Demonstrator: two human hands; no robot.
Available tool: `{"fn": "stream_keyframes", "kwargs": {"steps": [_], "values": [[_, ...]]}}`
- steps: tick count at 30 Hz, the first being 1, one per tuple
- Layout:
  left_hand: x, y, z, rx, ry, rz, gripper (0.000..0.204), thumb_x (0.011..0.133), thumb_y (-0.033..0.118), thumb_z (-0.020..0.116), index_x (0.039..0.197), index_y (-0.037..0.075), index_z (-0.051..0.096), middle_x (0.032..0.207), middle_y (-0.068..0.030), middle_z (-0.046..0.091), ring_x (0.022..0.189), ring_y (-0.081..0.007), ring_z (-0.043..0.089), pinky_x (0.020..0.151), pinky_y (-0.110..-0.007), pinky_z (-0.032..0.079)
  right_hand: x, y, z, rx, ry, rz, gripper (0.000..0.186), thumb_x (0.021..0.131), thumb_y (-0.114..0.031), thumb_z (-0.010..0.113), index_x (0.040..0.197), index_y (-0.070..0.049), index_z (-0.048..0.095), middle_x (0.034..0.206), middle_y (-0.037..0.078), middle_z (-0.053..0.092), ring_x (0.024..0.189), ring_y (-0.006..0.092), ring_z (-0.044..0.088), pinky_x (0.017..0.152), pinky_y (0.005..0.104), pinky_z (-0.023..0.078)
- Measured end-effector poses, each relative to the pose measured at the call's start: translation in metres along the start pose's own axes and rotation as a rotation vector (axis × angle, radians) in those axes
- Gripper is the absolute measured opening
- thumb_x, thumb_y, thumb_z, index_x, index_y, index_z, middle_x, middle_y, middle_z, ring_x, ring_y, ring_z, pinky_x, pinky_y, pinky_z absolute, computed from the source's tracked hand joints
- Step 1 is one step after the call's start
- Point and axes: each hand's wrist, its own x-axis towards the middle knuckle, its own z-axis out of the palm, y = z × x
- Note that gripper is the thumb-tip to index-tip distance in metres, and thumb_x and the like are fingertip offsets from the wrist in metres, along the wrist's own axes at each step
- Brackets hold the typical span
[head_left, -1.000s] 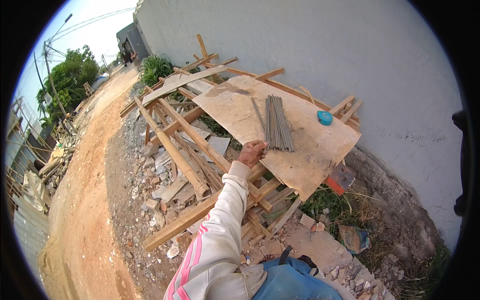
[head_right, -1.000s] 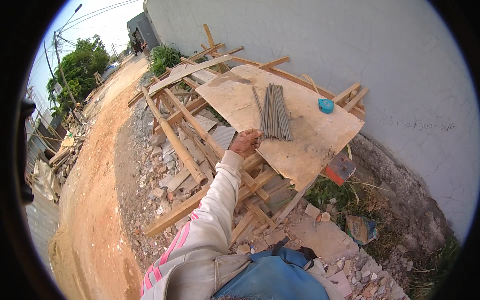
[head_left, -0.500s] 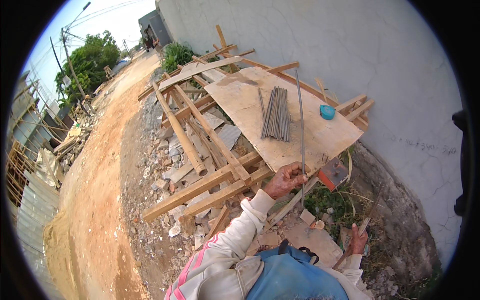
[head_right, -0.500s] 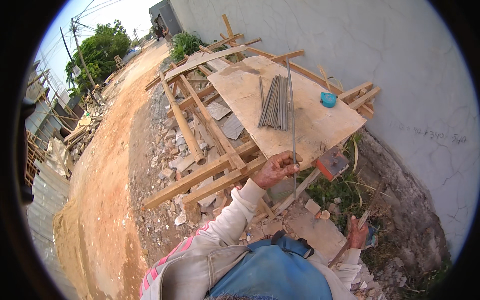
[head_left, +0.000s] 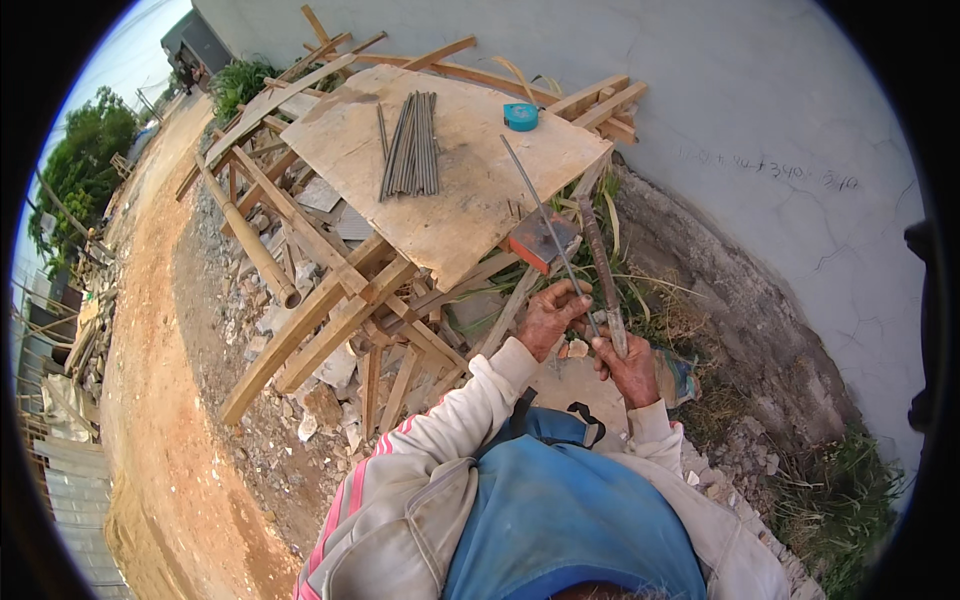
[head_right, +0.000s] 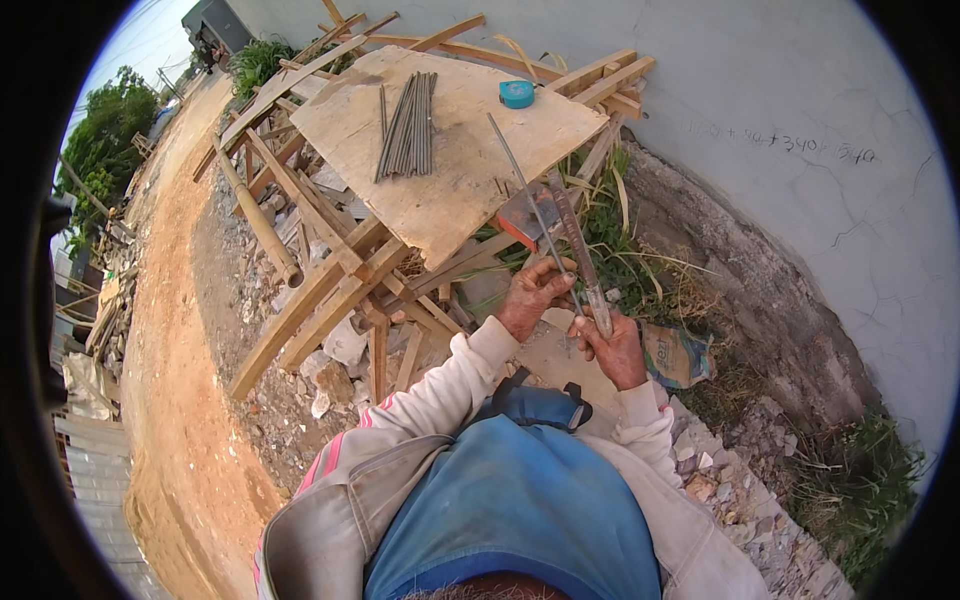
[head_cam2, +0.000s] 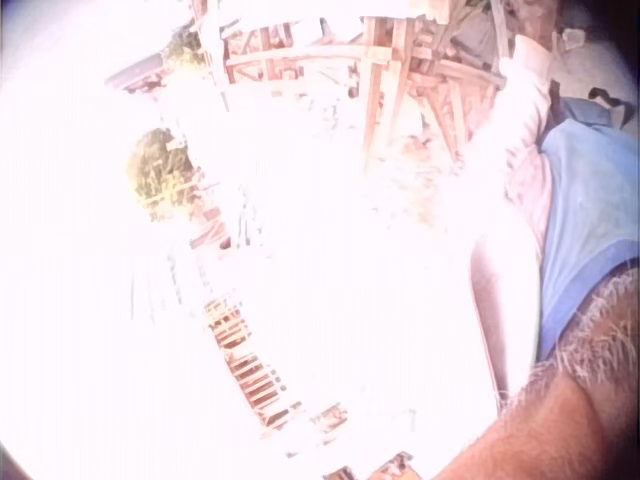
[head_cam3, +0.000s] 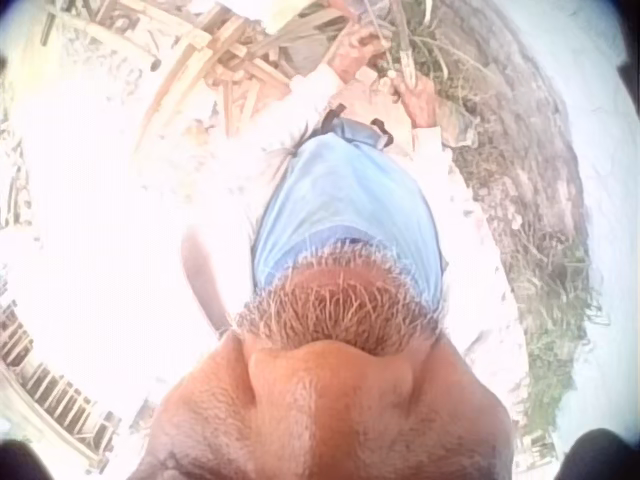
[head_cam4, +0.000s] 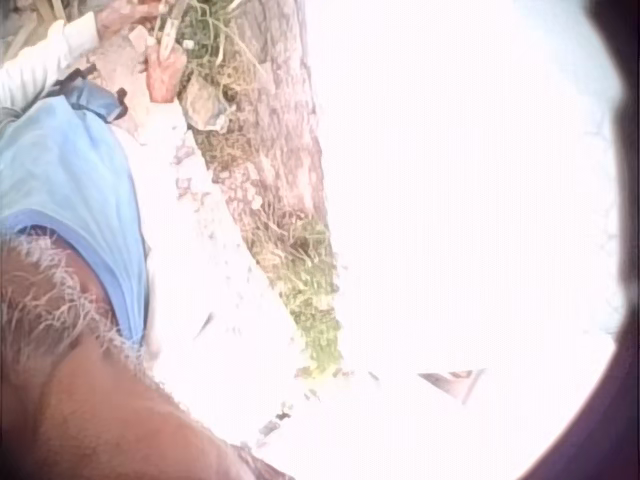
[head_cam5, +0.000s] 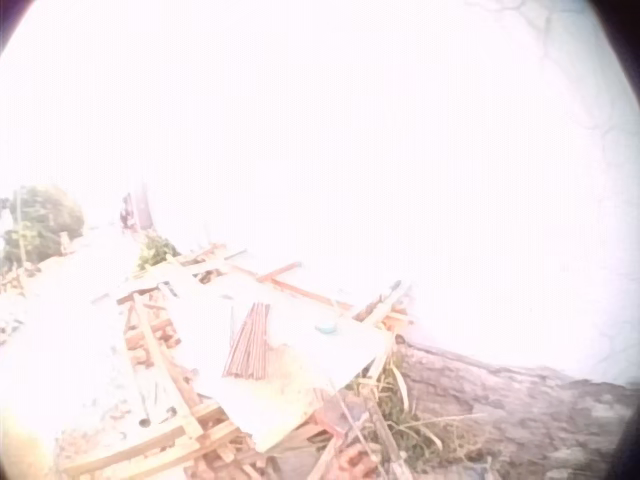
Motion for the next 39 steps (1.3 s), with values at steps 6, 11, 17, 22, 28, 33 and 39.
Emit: {"fn": "stream_keyframes", "kwargs": {"steps": [6, 11, 17, 22, 28, 33, 39], "values": [[0.011, -0.013, 0.014, 0.007, -0.007, -0.064, 0.027, 0.095, 0.025, 0.072, 0.114, 0.007, 0.065, 0.09, -0.002, 0.069, 0.081, -0.0124, 0.067, 0.072, -0.027, 0.054, 0.01, 0.014, -0.025, -0.085, 0.208, -0.074, 0.023, 0.091, -0.021, 0.074, 0.095, 0.002, 0.072, 0.067, -0.002, 0.06, 0.056, 0.007, 0.049, 0.052, 0.0277, 0.041], [0.022, -0.013, 0.015, 0.078, -0.036, -0.066, 0.025, 0.097, 0.03, 0.069, 0.107, 0.007, 0.066, 0.088, -0.0018, 0.068, 0.079, -0.0118, 0.067, 0.071, -0.027, 0.053, 0.011, 0.008, -0.039, -0.059, 0.232, -0.033, 0.021, 0.091, -0.02, 0.074, 0.093, 0.001, 0.071, 0.066, -0.003, 0.059, 0.056, 0.0068, 0.049, 0.05, 0.0264, 0.038], [0.031, -0.012, 0.011, 0.144, -0.12, -0.056, 0.029, 0.097, 0.032, 0.068, 0.106, 0.004, 0.067, 0.087, -0.0016, 0.067, 0.079, -0.0117, 0.065, 0.072, -0.029, 0.053, 0.011, -0.01, -0.044, -0.031, 0.238, 0.015, 0.019, 0.091, -0.019, 0.074, 0.09, 0.0, 0.07, 0.062, -0.004, 0.055, 0.051, 0.0049, 0.044, 0.046, 0.0251, 0.032], [0.023, 0.017, -0.027, 0.288, -0.073, 0.155, 0.029, 0.099, 0.027, 0.066, 0.109, 0.0, 0.067, 0.088, -0.0039, 0.067, 0.079, -0.0114, 0.061, 0.074, -0.029, 0.052, 0.012, -0.007, -0.05, -0.052, 0.267, 0.038, 0.018, 0.09, -0.019, 0.075, 0.089, -0.002, 0.07, 0.062, -0.005, 0.055, 0.05, 0.0052, 0.043, 0.047, 0.0255, 0.032], [0.037, 0.07, -0.103, 0.828, 0.343, 0.538, 0.04, 0.094, 0.031, 0.069, 0.119, 0.0, 0.064, 0.109, -0.0124, 0.065, 0.101, -0.0265, 0.063, 0.089, -0.039, 0.05, 0.013, -0.001, -0.055, -0.275, 0.304, 0.018, 0.021, 0.089, -0.02, 0.075, 0.091, 0.0, 0.07, 0.066, -0.003, 0.058, 0.053, 0.0076, 0.047, 0.051, 0.0287, 0.037], [0.078, 0.086, -0.139, 1.41, 0.349, 0.598, 0.065, 0.083, 0.048, 0.073, 0.129, 0.003, 0.061, 0.134, -0.017, 0.055, 0.122, -0.0384, 0.053, 0.104, -0.05, 0.042, 0.018, -0.004, -0.037, -0.261, 0.31, 0.048, 0.021, 0.089, -0.02, 0.074, 0.093, 0.0, 0.07, 0.065, -0.002, 0.057, 0.052, 0.0076, 0.047, 0.049, 0.0282, 0.035], [0.108, 0.081, -0.14, 1.556, 0.15, 0.584, 0.08, 0.08, 0.064, 0.068, 0.135, 0.008, 0.057, 0.148, -0.0127, 0.046, 0.138, -0.0334, 0.039, 0.116, -0.052, 0.027, 0.025, -0.009, -0.029, -0.104, 0.294, 0.073, 0.02, 0.089, -0.02, 0.074, 0.094, -0.001, 0.069, 0.061, -0.004, 0.052, 0.048, 0.0064, 0.042, 0.045, 0.0265, 0.031]]}}
